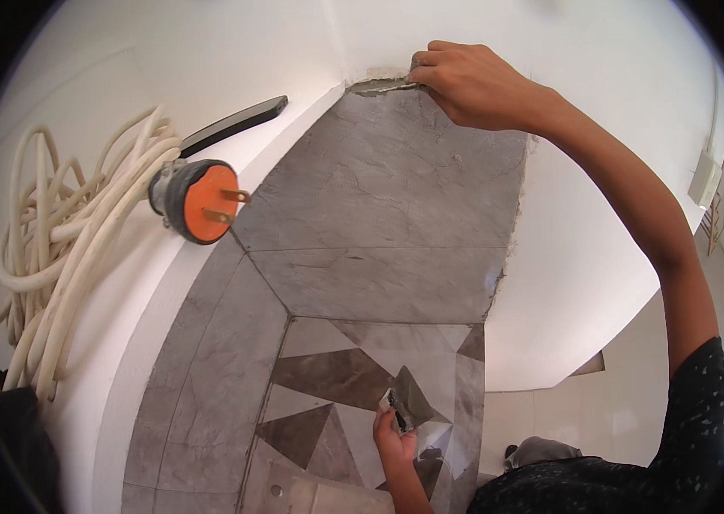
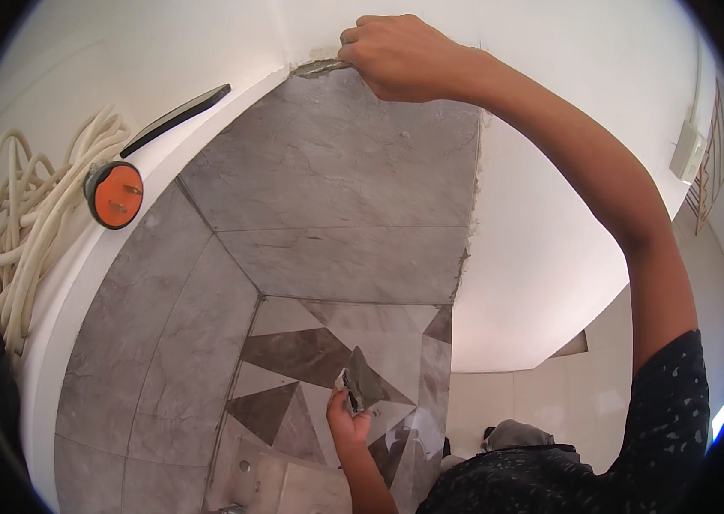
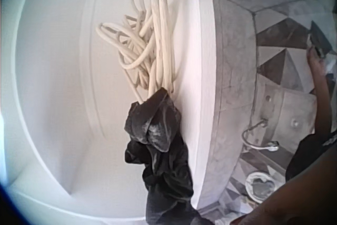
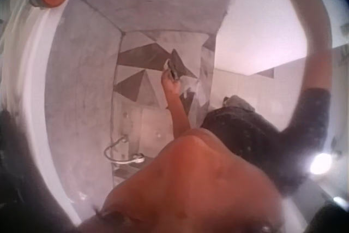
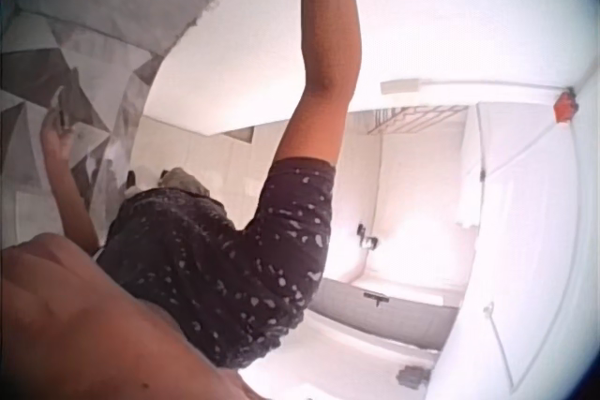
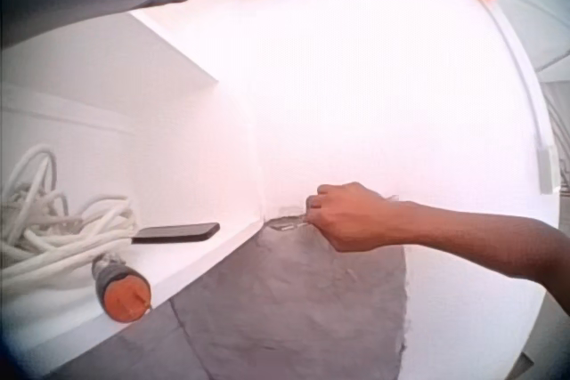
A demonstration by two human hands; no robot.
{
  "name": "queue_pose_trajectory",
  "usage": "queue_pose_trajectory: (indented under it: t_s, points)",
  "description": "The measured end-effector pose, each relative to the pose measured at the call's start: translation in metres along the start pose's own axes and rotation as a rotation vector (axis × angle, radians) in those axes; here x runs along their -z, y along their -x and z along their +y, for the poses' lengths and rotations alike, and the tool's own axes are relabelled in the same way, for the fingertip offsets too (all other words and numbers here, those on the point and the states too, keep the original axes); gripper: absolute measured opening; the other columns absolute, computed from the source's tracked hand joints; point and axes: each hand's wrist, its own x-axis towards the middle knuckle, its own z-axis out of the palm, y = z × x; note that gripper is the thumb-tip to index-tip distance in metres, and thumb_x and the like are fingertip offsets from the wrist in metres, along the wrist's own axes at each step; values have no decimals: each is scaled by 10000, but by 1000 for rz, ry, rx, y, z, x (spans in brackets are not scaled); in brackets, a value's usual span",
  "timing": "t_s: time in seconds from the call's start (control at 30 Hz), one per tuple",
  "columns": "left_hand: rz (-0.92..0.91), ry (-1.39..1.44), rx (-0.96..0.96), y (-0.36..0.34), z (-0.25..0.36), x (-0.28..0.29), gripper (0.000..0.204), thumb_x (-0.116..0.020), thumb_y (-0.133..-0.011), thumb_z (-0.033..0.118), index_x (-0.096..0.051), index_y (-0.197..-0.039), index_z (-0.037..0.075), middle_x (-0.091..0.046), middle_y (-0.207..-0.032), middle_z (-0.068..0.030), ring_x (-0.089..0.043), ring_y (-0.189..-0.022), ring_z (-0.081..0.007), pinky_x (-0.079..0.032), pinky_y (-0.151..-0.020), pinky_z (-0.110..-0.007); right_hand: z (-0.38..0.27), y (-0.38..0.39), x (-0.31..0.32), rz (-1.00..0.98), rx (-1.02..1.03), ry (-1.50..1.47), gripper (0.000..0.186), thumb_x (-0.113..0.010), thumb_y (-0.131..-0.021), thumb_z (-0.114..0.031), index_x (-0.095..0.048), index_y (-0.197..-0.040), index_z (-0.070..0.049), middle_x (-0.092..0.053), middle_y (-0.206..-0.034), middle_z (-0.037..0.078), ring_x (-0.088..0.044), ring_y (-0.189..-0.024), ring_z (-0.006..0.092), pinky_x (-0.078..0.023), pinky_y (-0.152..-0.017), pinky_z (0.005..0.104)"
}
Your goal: Apply grout or tile adhesive to the joints and edges of kitchen tiles using a putty knife and trowel.
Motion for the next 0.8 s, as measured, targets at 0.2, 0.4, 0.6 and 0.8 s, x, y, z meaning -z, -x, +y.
queue_pose_trajectory:
  t_s: [0.2,0.4,0.6,0.8]
  points:
    - [-6,-22,7,-1,0,-3,379,-468,-813,91,-474,-1185,16,-572,-1081,-88,-574,-974,-219,-494,-794,-357,13,-31,-2,139,213,-178,225,-605,-713,48,-638,-933,13,-614,-865,102,-566,-830,241,-482,-734,337]
    - [31,-41,-27,0,2,1,388,-459,-812,85,-463,-1191,-2,-574,-1090,-99,-583,-978,-216,-511,-794,-356,28,-42,-18,163,222,-333,268,-586,-687,120,-640,-924,5,-626,-867,120,-595,-815,259,-479,-738,358]
    - [3,-36,-21,-9,-2,-1,383,-454,-818,90,-458,-1192,2,-578,-1078,-96,-597,-946,-210,-528,-749,-345,25,-51,-34,194,272,-280,285,-580,-673,130,-617,-928,8,-632,-874,103,-593,-826,252,-484,-747,353]
    - [-27,-44,-11,-11,-2,-13,386,-462,-817,90,-458,-1195,15,-566,-1086,-94,-583,-959,-218,-519,-739,-357,19,-44,-10,-51,156,-144,285,-588,-660,128,-615,-918,10,-621,-852,127,-601,-809,251,-489,-721,352]
